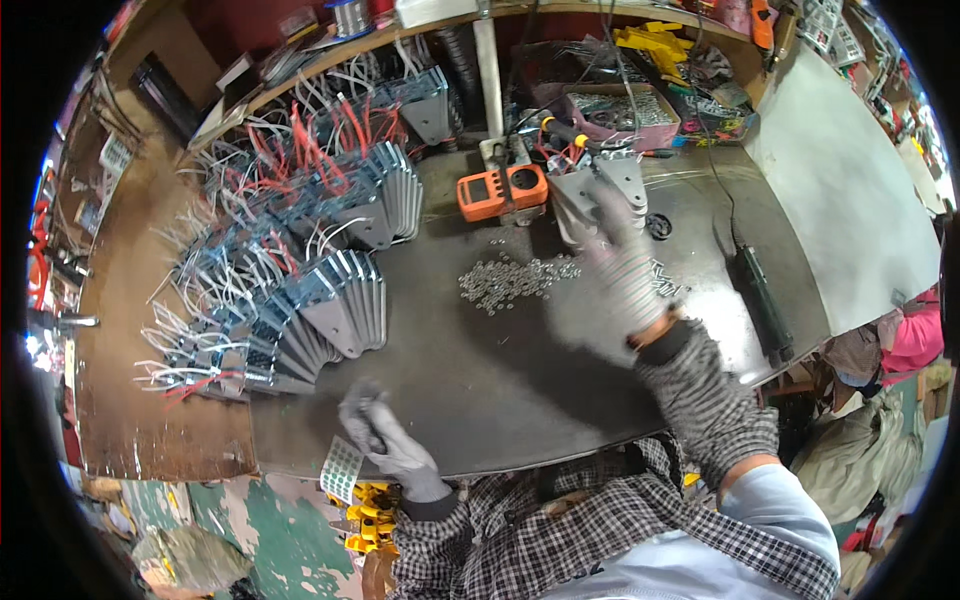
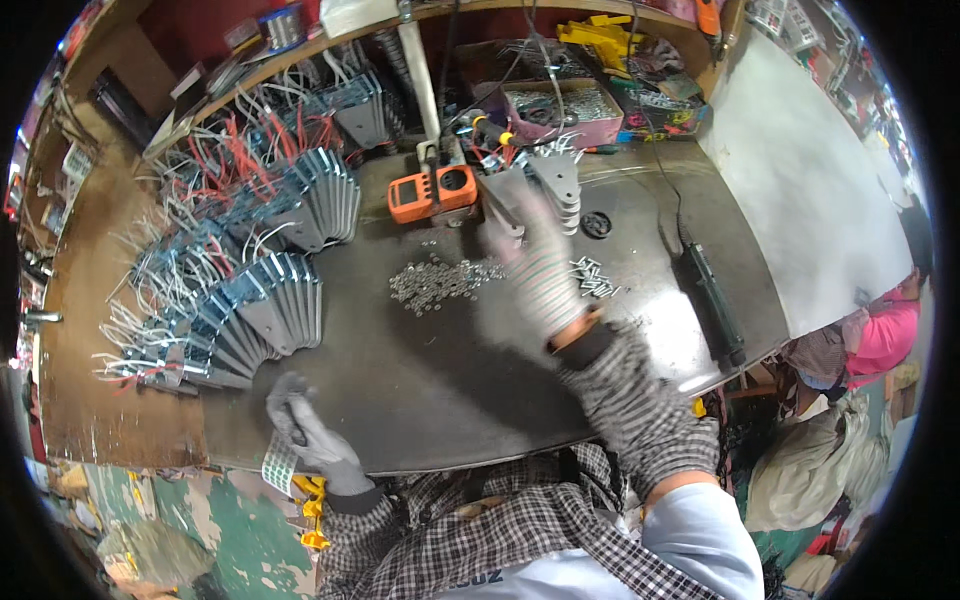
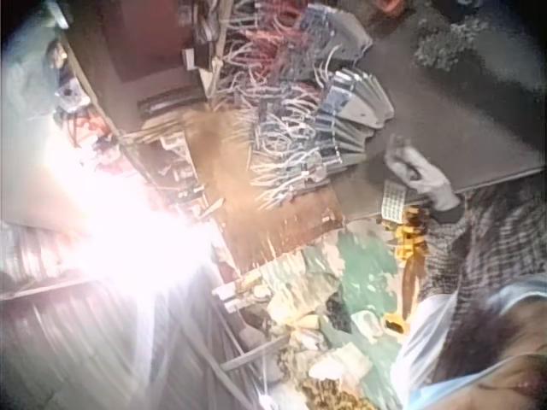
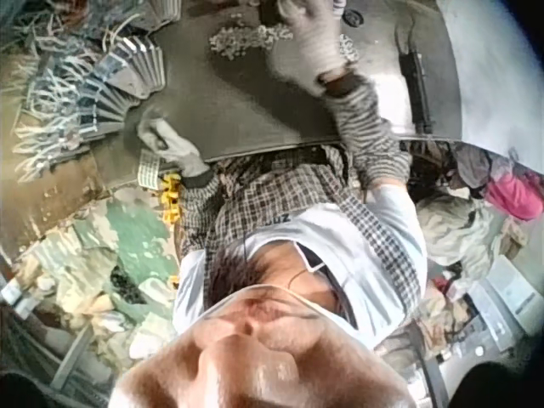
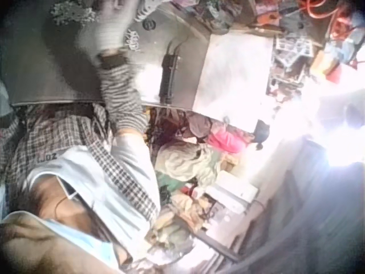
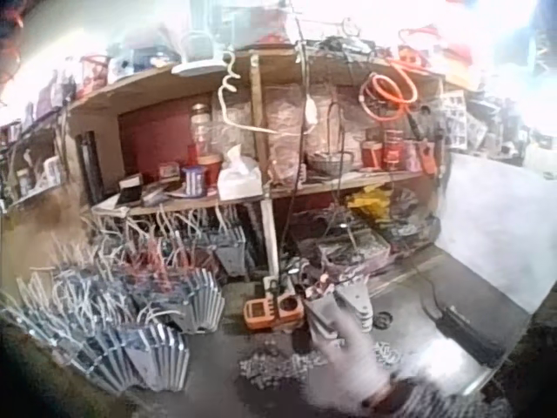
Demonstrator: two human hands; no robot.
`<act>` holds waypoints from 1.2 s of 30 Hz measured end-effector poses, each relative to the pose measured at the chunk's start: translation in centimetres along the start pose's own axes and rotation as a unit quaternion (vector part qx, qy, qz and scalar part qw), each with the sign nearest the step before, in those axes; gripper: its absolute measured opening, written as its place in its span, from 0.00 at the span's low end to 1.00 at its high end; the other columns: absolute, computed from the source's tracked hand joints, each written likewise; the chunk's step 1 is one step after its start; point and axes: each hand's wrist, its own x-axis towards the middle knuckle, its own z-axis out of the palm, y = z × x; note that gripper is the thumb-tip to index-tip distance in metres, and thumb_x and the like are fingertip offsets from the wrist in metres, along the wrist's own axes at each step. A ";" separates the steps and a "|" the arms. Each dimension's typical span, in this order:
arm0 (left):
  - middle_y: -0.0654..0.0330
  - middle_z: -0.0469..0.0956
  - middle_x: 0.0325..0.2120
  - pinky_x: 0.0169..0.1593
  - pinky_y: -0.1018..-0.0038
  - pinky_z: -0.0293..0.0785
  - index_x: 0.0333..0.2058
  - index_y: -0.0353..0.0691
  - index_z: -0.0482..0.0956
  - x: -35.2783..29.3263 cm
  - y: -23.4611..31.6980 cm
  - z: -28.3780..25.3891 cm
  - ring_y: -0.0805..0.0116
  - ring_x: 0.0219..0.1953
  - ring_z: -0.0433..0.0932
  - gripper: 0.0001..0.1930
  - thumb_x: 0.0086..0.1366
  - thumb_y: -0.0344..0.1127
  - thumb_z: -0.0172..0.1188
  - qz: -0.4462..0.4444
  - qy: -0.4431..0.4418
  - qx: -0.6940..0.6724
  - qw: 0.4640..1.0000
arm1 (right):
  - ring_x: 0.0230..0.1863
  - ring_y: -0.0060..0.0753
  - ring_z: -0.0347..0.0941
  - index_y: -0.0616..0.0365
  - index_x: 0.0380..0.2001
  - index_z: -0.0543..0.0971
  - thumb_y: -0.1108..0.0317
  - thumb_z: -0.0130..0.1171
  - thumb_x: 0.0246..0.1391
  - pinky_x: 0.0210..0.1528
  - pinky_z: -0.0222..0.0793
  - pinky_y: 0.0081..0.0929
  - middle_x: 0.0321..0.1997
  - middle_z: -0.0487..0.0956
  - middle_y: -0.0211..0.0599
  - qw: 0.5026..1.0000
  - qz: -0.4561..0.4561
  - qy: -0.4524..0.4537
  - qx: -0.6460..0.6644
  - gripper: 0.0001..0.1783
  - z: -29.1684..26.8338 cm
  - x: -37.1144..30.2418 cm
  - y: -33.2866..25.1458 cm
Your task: The person assembles metal components by aligning perforated plates and brackets, driving screws with an electric screwdriver, and placing the assembled units aside. They then solder wires onto the metal pieces using a soldering iron.
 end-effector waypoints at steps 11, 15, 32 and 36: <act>0.46 0.66 0.59 0.60 0.69 0.67 0.63 0.32 0.57 -5.7 -0.1 27.3 0.61 0.59 0.69 0.33 0.67 0.45 0.58 -0.083 -0.472 -0.142 0.866 | 0.45 0.54 0.76 0.59 0.42 0.81 0.63 0.55 0.51 0.48 0.72 0.39 0.41 0.80 0.54 0.922 0.096 -0.129 -0.351 0.17 -13.9 14.5 12.5; 0.49 0.77 0.48 0.53 0.66 0.71 0.63 0.38 0.58 -5.6 3.7 34.0 0.58 0.50 0.77 0.41 0.59 0.56 0.63 -0.103 -0.467 0.007 0.878 | 0.45 0.57 0.75 0.59 0.39 0.81 0.65 0.55 0.50 0.49 0.71 0.42 0.39 0.79 0.55 0.889 0.007 -0.144 -0.434 0.15 -17.5 16.5 16.0; 0.46 0.72 0.54 0.57 0.62 0.70 0.63 0.39 0.60 -3.9 6.6 33.3 0.51 0.55 0.73 0.42 0.56 0.59 0.61 -0.041 -0.514 0.239 0.823 | 0.32 0.44 0.78 0.64 0.41 0.79 0.72 0.53 0.46 0.39 0.72 0.37 0.30 0.81 0.51 0.883 0.137 -0.356 -0.273 0.17 -18.1 12.2 9.6; 0.47 0.78 0.46 0.55 0.61 0.71 0.61 0.36 0.64 -5.3 4.7 30.7 0.55 0.48 0.78 0.34 0.62 0.49 0.62 0.366 -0.321 0.247 0.838 | 0.33 0.51 0.79 0.60 0.40 0.81 0.70 0.56 0.47 0.38 0.74 0.39 0.29 0.81 0.50 0.894 0.090 -0.232 -0.372 0.15 -19.0 13.5 5.6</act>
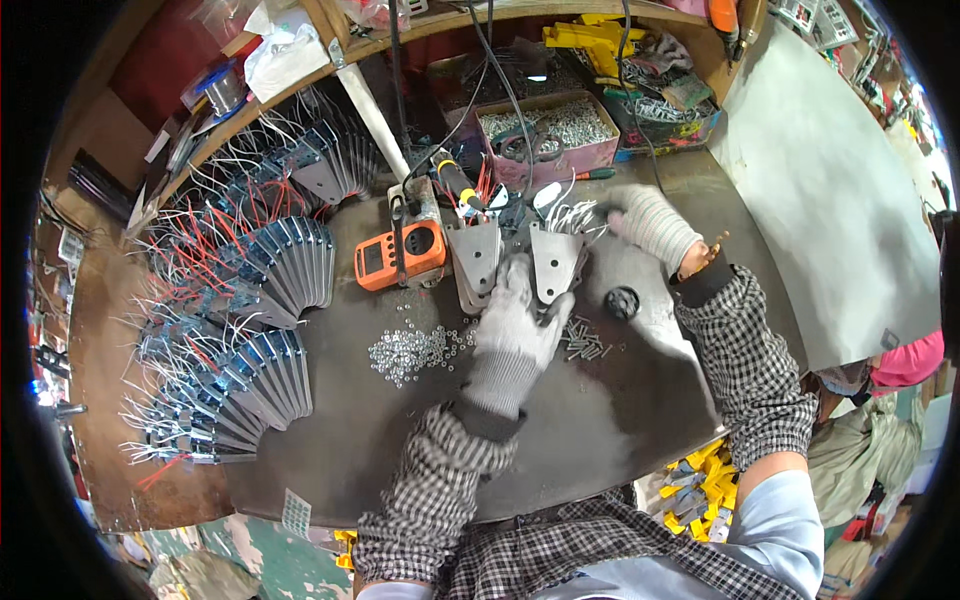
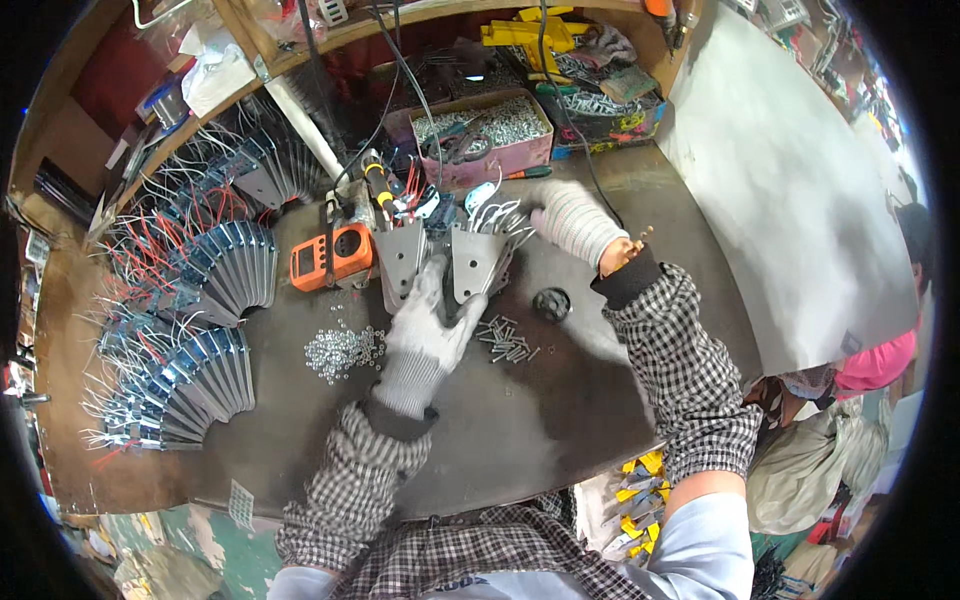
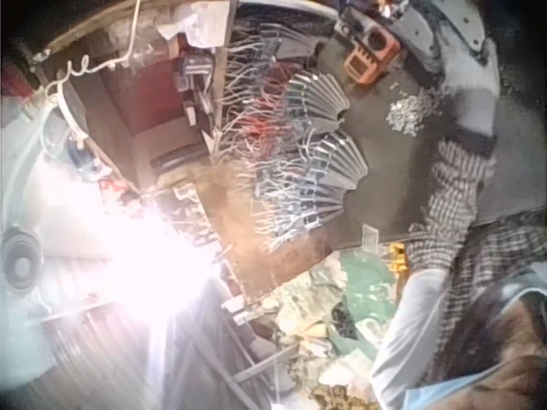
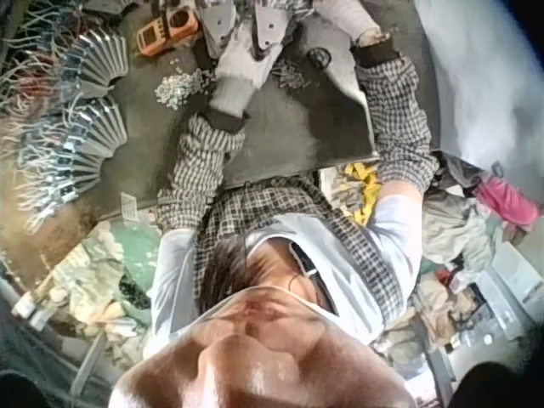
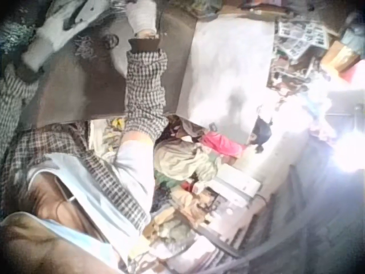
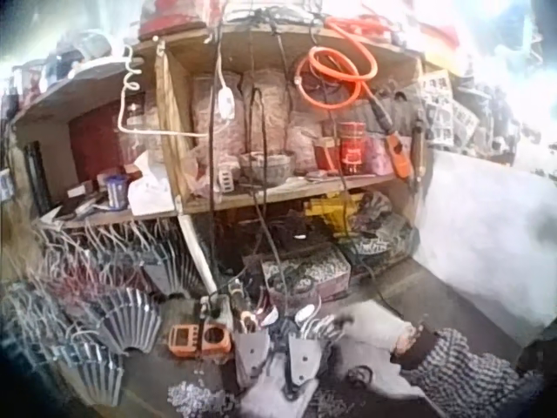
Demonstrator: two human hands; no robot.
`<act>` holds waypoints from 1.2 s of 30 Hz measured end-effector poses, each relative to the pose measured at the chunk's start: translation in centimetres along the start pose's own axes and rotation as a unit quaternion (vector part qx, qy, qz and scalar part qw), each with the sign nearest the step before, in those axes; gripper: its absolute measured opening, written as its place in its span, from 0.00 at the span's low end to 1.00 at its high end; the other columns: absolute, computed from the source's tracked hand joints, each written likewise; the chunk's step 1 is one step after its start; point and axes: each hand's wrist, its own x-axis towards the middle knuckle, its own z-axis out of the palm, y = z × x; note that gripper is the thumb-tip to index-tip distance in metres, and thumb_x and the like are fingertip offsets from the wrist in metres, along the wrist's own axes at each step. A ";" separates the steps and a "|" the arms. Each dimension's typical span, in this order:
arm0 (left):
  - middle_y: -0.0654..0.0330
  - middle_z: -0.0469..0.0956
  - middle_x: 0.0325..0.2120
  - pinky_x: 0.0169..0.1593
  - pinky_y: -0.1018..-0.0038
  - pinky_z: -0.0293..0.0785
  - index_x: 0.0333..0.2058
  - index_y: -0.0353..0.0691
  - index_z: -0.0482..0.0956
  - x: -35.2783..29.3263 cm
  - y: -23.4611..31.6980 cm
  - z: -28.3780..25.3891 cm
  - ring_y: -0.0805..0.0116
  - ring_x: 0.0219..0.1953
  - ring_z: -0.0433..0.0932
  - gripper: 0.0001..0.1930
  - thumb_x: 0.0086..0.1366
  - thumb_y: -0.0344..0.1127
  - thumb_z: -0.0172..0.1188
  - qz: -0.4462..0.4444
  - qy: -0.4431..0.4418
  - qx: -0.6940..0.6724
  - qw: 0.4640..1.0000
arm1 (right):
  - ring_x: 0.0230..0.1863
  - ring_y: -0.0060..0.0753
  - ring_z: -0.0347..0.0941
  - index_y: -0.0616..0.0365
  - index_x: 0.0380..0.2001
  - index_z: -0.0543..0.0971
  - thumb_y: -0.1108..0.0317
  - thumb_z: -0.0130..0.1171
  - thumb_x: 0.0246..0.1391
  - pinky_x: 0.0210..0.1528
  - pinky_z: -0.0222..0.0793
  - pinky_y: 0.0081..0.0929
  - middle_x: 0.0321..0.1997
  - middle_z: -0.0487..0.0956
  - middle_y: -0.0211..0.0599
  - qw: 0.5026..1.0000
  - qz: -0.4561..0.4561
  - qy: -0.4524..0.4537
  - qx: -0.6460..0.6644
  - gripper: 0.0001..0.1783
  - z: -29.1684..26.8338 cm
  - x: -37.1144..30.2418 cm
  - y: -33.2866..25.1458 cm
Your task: The person assembles metal components by aligning perforated plates and brackets, driving screws with an electric screwdriver, and placing the assembled units aside. They then solder wires onto the metal pieces using a soldering iron.
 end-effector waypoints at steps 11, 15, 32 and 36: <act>0.51 0.63 0.61 0.65 0.56 0.57 0.58 0.44 0.70 2.1 -3.9 -1.5 0.49 0.64 0.58 0.30 0.52 0.33 0.58 -0.024 -0.075 0.115 0.990 | 0.40 0.56 0.78 0.57 0.59 0.63 0.55 0.70 0.38 0.43 0.73 0.45 0.36 0.80 0.52 0.935 -0.177 -0.257 -0.169 0.44 5.4 12.5 -5.4; 0.52 0.70 0.54 0.63 0.59 0.62 0.50 0.39 0.74 0.7 -5.1 -0.9 0.49 0.61 0.63 0.26 0.48 0.26 0.56 0.005 0.031 0.005 1.000 | 0.35 0.49 0.79 0.60 0.21 0.81 0.58 0.42 0.63 0.40 0.75 0.39 0.26 0.79 0.50 0.953 -0.136 -0.069 -0.261 0.25 10.6 12.4 -5.3; 0.52 0.72 0.51 0.61 0.59 0.64 0.47 0.38 0.76 0.3 -7.1 -0.1 0.51 0.58 0.66 0.23 0.49 0.27 0.59 -0.002 0.084 -0.056 0.995 | 0.36 0.37 0.81 0.57 0.43 0.81 0.65 0.60 0.47 0.42 0.76 0.32 0.34 0.82 0.47 0.958 -0.182 -0.144 -0.167 0.18 -2.5 14.9 -8.8; 0.52 0.72 0.51 0.60 0.57 0.64 0.47 0.37 0.76 0.2 -7.0 0.4 0.51 0.58 0.66 0.23 0.48 0.29 0.60 -0.001 0.088 -0.086 0.992 | 0.55 0.51 0.72 0.53 0.55 0.74 0.63 0.60 0.45 0.58 0.67 0.38 0.57 0.73 0.50 0.896 -0.378 -0.082 -0.218 0.30 2.6 20.3 -6.9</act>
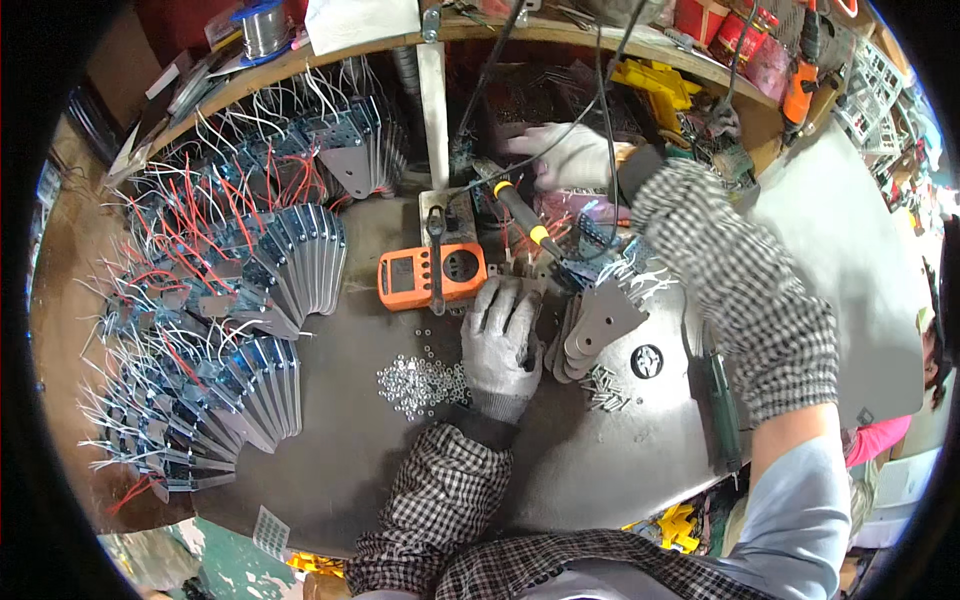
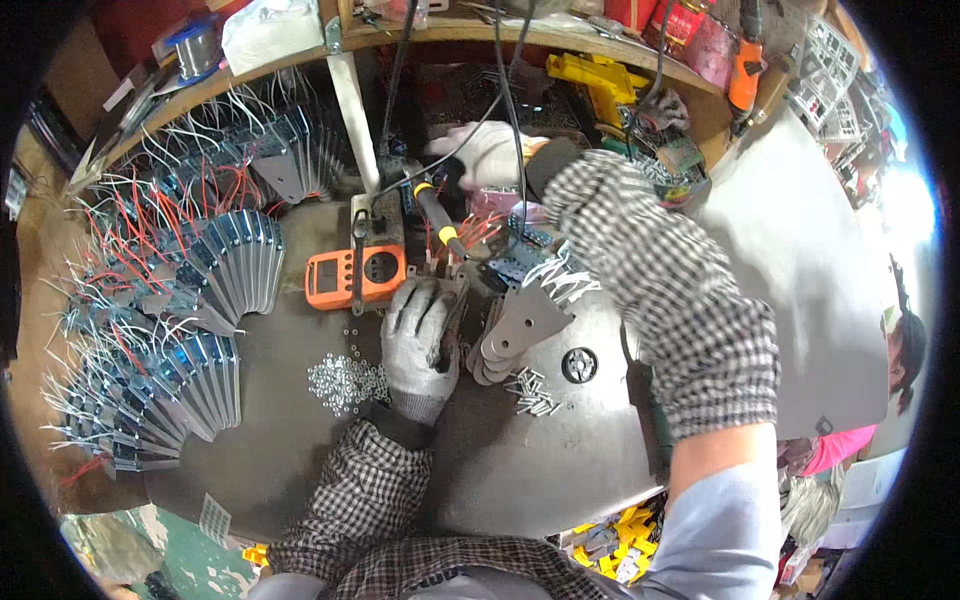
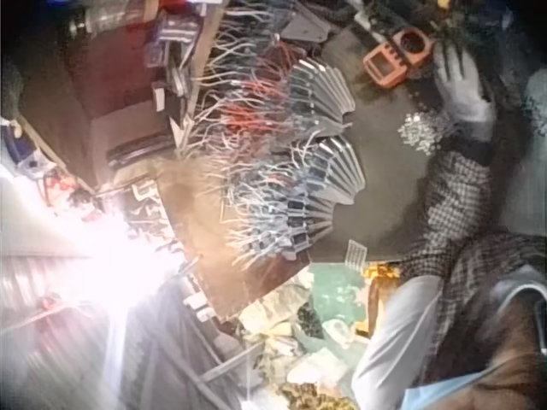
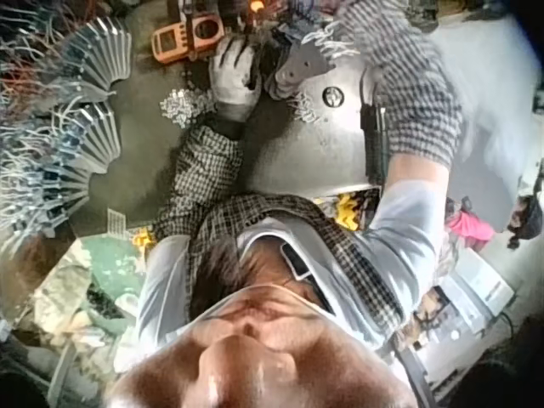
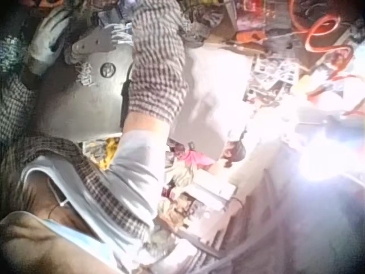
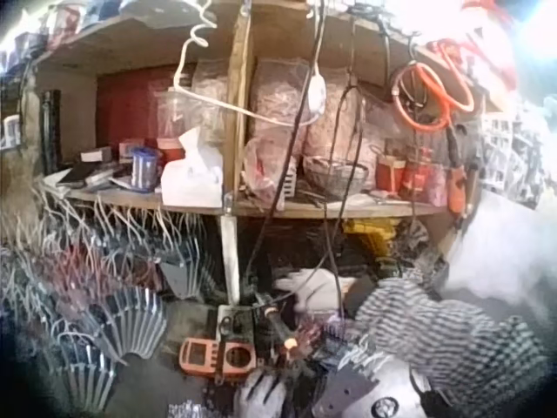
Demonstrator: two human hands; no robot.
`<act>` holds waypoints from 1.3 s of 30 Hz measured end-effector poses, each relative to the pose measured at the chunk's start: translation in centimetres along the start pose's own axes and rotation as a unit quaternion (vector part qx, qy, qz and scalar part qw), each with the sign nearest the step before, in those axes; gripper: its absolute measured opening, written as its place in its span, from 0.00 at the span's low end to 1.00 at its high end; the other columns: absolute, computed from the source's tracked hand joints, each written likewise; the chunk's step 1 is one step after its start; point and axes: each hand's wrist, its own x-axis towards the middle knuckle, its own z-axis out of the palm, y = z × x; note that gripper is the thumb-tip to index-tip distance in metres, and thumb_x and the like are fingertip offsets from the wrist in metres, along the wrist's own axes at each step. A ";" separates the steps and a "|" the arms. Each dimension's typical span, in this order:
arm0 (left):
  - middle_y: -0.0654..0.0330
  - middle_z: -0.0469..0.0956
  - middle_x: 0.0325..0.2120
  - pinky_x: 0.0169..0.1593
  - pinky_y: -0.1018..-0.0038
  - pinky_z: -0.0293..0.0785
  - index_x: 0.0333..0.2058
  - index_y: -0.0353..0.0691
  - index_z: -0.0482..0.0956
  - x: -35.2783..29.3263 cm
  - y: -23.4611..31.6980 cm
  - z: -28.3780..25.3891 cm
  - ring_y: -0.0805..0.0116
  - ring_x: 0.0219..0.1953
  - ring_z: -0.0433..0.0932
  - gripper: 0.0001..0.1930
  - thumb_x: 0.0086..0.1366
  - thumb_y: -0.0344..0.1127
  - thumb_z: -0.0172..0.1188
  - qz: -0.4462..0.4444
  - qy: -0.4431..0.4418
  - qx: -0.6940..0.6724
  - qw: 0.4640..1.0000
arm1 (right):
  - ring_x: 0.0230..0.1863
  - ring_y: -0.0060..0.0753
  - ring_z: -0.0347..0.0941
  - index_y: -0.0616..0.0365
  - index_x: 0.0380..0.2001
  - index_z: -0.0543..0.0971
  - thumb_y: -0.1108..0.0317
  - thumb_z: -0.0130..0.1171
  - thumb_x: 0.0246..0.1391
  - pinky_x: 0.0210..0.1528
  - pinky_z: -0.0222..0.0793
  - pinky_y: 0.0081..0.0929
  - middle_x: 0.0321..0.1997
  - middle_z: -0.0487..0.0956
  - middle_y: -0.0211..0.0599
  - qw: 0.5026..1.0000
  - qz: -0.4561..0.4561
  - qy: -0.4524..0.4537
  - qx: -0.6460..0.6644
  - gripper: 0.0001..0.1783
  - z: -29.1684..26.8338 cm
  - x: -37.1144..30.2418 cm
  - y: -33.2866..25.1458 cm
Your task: The person assembles metal components by aligning perforated plates and brackets, driving screws with an electric screwdriver, and placing the assembled units aside. They then solder wires onto the metal pieces using a soldering iron.
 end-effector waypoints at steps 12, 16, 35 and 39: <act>0.49 0.71 0.53 0.60 0.52 0.64 0.49 0.39 0.77 0.4 0.0 -0.9 0.45 0.60 0.65 0.28 0.44 0.25 0.60 -0.046 -0.032 -0.053 0.997 | 0.50 0.52 0.75 0.55 0.55 0.74 0.56 0.62 0.41 0.53 0.70 0.43 0.49 0.79 0.50 0.896 0.092 -0.423 -0.095 0.34 -0.2 10.0 -0.4; 0.49 0.71 0.53 0.59 0.52 0.64 0.50 0.39 0.76 0.2 -0.6 -0.9 0.44 0.60 0.65 0.28 0.45 0.26 0.61 -0.047 -0.022 -0.035 0.998 | 0.48 0.53 0.76 0.56 0.52 0.77 0.61 0.59 0.43 0.51 0.71 0.41 0.49 0.79 0.51 0.931 0.114 -0.325 -0.118 0.28 -0.9 10.1 -0.7; 0.51 0.73 0.49 0.59 0.55 0.66 0.43 0.37 0.78 0.5 -0.3 -0.8 0.47 0.57 0.66 0.22 0.45 0.27 0.60 -0.035 0.008 -0.028 0.999 | 0.31 0.48 0.78 0.62 0.27 0.82 0.64 0.57 0.42 0.35 0.74 0.36 0.28 0.80 0.49 0.966 0.181 -0.183 -0.009 0.12 -7.6 -1.9 0.0; 0.52 0.73 0.49 0.60 0.57 0.66 0.45 0.38 0.77 0.8 -0.2 0.0 0.49 0.57 0.67 0.24 0.44 0.26 0.59 -0.029 0.007 -0.034 0.999 | 0.38 0.48 0.79 0.60 0.43 0.80 0.67 0.57 0.43 0.43 0.74 0.37 0.38 0.81 0.50 0.985 0.137 -0.108 -0.004 0.20 -7.7 -4.1 -2.5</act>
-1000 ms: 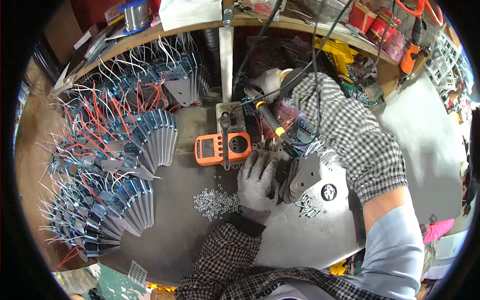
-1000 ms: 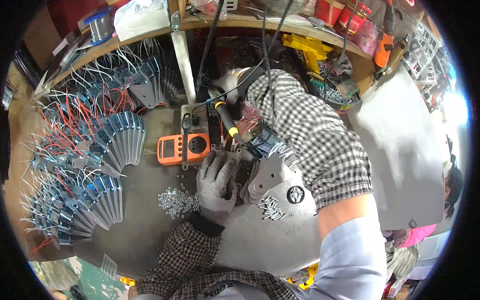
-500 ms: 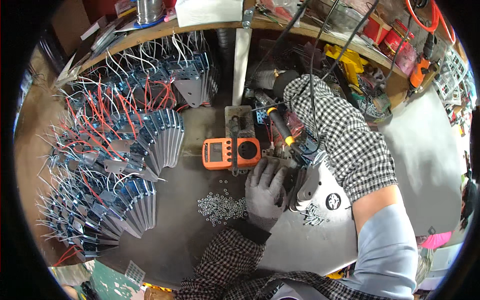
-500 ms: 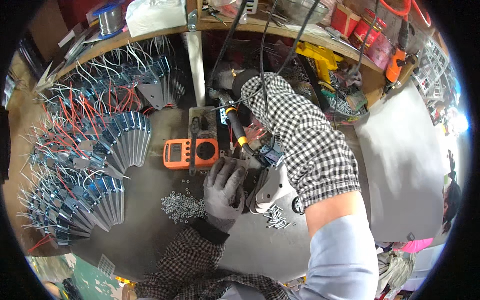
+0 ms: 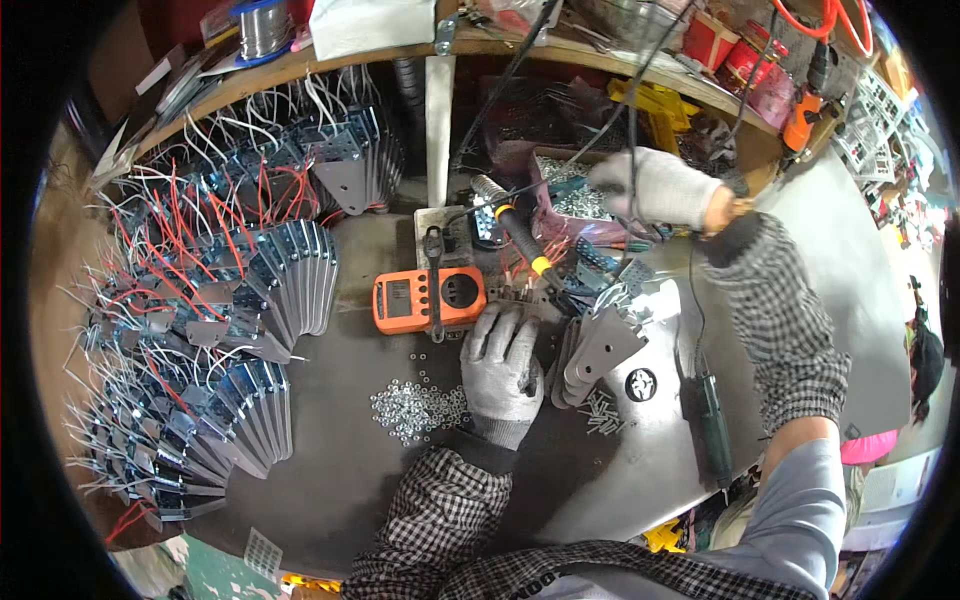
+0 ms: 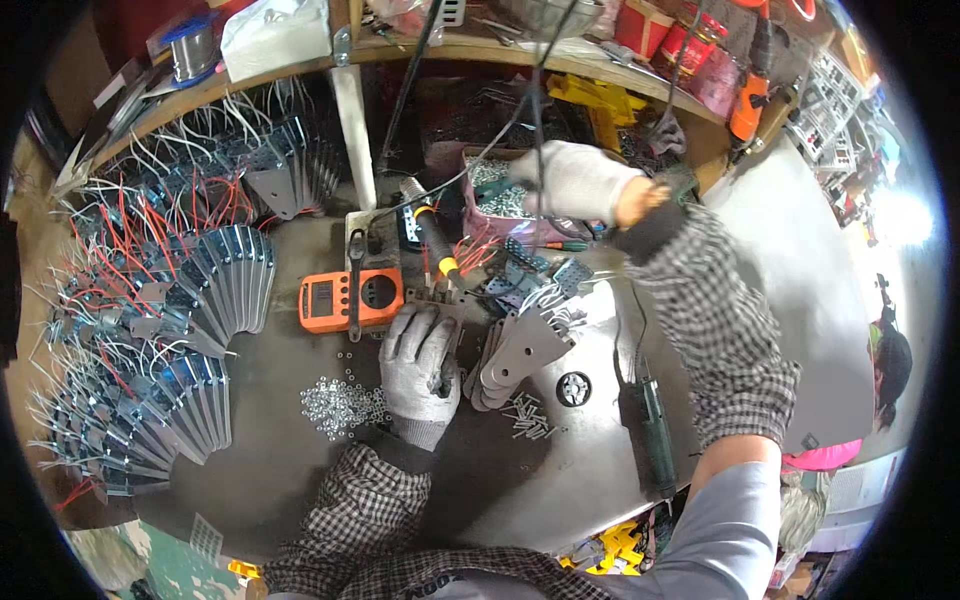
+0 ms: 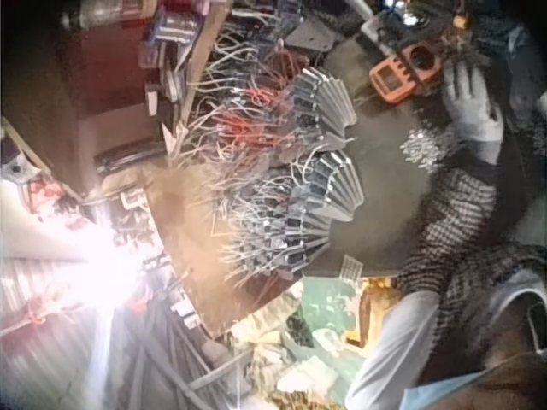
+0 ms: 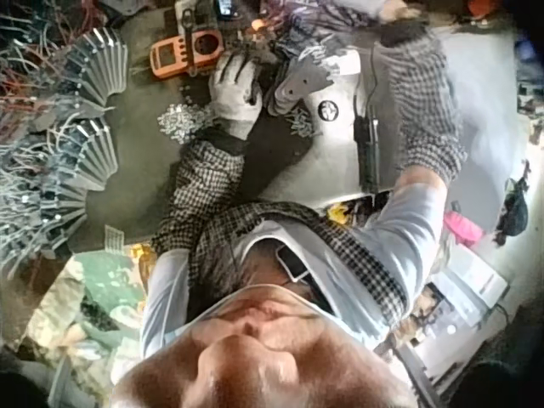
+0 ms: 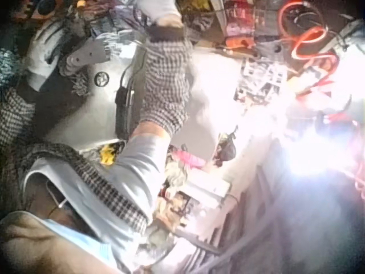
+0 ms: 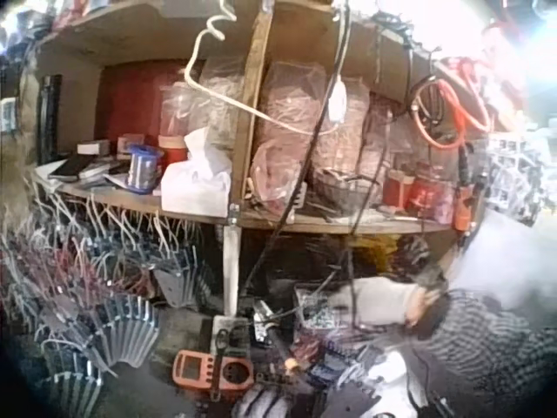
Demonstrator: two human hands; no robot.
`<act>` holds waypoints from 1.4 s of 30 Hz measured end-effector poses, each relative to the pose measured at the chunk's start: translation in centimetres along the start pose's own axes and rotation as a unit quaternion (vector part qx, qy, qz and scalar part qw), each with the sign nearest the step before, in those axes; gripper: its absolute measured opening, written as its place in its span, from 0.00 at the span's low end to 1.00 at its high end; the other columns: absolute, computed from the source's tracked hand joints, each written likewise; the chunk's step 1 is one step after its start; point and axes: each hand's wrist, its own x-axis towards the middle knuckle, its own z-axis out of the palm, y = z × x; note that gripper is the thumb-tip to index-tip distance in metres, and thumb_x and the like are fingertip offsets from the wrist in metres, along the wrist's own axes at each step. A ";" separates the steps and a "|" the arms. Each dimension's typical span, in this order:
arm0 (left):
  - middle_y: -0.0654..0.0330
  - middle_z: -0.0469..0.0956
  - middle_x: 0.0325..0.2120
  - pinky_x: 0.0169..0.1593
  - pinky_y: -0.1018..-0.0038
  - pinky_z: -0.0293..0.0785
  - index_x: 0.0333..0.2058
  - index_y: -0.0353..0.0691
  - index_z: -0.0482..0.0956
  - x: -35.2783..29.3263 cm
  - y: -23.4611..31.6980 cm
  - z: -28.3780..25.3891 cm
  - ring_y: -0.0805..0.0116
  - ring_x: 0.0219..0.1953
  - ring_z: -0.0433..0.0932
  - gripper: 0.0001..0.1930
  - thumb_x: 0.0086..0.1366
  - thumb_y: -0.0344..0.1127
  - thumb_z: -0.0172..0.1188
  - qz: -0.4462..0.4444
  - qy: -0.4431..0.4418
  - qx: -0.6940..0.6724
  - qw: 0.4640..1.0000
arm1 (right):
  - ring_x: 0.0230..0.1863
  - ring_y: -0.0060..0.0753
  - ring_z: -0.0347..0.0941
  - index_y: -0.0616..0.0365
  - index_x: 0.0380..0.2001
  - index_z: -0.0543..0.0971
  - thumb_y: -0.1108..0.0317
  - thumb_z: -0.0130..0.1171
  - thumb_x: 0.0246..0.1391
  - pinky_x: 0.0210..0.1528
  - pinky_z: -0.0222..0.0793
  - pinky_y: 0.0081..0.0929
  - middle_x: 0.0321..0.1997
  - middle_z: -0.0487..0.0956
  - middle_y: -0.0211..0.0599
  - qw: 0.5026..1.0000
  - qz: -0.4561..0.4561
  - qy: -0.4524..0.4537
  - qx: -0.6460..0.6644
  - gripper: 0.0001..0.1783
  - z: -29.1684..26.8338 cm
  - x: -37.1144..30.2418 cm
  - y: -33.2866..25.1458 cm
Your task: The person assembles metal components by aligning perforated plates and brackets, driving screws with an electric screwdriver, and placing the assembled units aside. They then solder wires onto the metal pieces using a soldering iron.
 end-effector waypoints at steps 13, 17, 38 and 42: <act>0.50 0.72 0.52 0.60 0.55 0.64 0.48 0.39 0.77 -0.6 0.5 -0.4 0.48 0.59 0.66 0.26 0.44 0.26 0.60 -0.015 -0.025 -0.029 0.999 | 0.57 0.49 0.72 0.48 0.61 0.69 0.66 0.53 0.53 0.55 0.71 0.45 0.57 0.76 0.45 0.990 -0.013 -0.127 -0.064 0.29 7.9 15.8 -0.1; 0.51 0.73 0.50 0.59 0.56 0.66 0.46 0.38 0.78 -0.6 -0.5 -0.5 0.49 0.58 0.67 0.25 0.44 0.26 0.60 -0.007 -0.001 0.002 1.000 | 0.53 0.48 0.75 0.51 0.55 0.75 0.69 0.53 0.52 0.54 0.72 0.43 0.53 0.78 0.43 0.992 -0.033 -0.048 -0.116 0.24 6.1 14.6 -2.0; 0.54 0.74 0.47 0.57 0.58 0.69 0.42 0.37 0.78 0.2 0.2 -0.9 0.51 0.55 0.69 0.23 0.42 0.22 0.60 0.005 0.018 -0.044 0.999 | 0.54 0.40 0.70 0.54 0.50 0.72 0.62 0.59 0.44 0.59 0.57 0.42 0.46 0.76 0.41 0.979 -0.102 0.114 -0.135 0.27 11.5 5.9 -3.2; 0.54 0.74 0.48 0.57 0.58 0.69 0.42 0.37 0.78 0.3 0.2 -0.6 0.51 0.55 0.69 0.23 0.41 0.22 0.60 0.007 0.022 -0.035 0.999 | 0.50 0.40 0.72 0.50 0.37 0.79 0.62 0.58 0.42 0.56 0.58 0.47 0.40 0.78 0.33 0.980 -0.104 0.100 -0.135 0.15 11.6 6.8 -0.3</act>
